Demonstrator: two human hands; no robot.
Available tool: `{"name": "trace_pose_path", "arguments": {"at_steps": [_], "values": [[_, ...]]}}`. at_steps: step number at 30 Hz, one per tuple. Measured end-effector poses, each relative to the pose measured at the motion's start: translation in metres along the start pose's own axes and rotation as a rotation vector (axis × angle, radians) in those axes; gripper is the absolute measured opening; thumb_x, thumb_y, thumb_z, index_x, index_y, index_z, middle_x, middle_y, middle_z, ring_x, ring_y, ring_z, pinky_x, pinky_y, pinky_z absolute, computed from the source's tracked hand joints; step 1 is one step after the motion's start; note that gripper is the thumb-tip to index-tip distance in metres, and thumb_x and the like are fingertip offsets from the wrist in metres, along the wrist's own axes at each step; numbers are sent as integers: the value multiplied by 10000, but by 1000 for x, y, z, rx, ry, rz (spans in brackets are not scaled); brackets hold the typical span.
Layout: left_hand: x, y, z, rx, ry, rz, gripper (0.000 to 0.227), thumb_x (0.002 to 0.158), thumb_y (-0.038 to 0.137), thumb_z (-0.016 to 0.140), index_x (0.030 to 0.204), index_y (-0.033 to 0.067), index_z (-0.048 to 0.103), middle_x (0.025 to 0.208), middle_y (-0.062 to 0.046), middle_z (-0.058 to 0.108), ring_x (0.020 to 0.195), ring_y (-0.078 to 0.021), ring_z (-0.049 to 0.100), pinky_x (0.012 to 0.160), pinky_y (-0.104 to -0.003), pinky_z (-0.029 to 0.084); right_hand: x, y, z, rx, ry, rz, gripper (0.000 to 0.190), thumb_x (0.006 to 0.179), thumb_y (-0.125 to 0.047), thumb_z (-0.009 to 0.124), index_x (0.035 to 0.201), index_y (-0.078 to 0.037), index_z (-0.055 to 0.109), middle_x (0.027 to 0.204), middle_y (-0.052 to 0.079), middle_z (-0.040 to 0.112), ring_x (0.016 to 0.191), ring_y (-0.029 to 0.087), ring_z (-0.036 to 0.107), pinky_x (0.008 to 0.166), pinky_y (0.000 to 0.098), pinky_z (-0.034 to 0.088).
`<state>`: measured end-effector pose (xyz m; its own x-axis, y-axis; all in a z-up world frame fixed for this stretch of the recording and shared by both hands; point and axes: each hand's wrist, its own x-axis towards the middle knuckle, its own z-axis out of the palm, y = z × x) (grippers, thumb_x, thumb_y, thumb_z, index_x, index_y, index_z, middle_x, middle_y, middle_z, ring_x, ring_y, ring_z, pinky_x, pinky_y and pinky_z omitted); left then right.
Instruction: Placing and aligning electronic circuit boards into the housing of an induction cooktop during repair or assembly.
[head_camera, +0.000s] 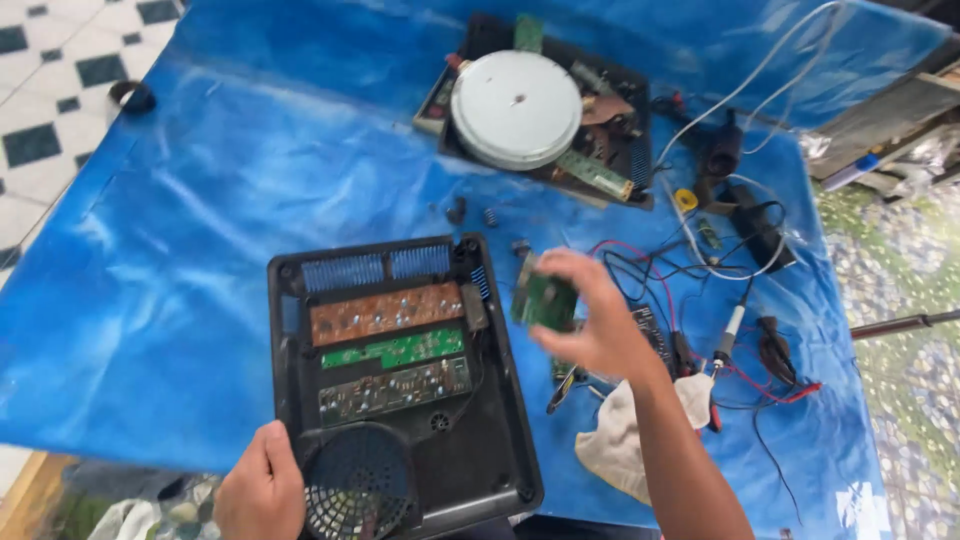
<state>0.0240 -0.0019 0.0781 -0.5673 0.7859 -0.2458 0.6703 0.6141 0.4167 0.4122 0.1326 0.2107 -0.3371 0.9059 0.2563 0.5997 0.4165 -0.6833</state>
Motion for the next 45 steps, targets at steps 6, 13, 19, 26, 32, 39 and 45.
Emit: {"name": "trace_pose_path", "arguments": {"at_steps": [6,13,19,26,32,39,45], "values": [[-1,23,-18,-27,-116,-26,549,1155,514,243,987,177,643,817,-154,672,753,-416,599,669,-499,416,-49,-73,44,414,-537,-42,656,929,-431,723,1483,-227,437,1550,116,397,1440,345,397,1181,595,418],[-21,23,-42,-333,7,215,401,1087,312,393,1341,111,629,1192,-113,706,898,-339,661,753,-486,500,-71,-92,59,417,-583,-11,590,954,-460,678,1433,-175,484,1562,107,417,1438,342,403,1159,579,414],[-57,27,-56,-364,299,495,257,1085,194,522,1210,45,691,1209,-139,666,1028,-276,651,813,-426,536,-96,-86,38,538,-222,53,641,890,-464,802,1409,-159,580,1477,126,588,1436,359,521,1174,597,404],[-82,54,-53,-435,328,790,120,980,82,614,1049,63,709,1014,-73,733,943,-236,666,970,-436,480,-128,-69,42,583,-83,189,670,829,-330,854,1400,-99,591,1488,183,579,1470,355,502,1219,481,402],[-81,56,-20,-249,163,1000,191,882,193,778,1073,178,778,771,71,709,750,-141,624,837,-363,400,-140,-69,45,614,-49,176,674,840,-361,859,1401,-103,589,1469,186,585,1455,370,508,1218,497,414],[-73,59,-1,-36,-25,955,491,853,284,814,1302,174,649,818,16,600,743,-198,571,825,-378,441,-148,-71,49,581,-42,216,669,823,-373,860,1385,-116,604,1481,180,595,1475,365,498,1215,488,404],[-61,68,-3,110,-28,987,716,788,356,870,1408,153,575,937,-8,622,826,-210,616,848,-399,471,-149,-71,48,590,-42,222,665,810,-344,874,1374,-108,611,1471,188,600,1456,369,519,1204,486,411]]}}
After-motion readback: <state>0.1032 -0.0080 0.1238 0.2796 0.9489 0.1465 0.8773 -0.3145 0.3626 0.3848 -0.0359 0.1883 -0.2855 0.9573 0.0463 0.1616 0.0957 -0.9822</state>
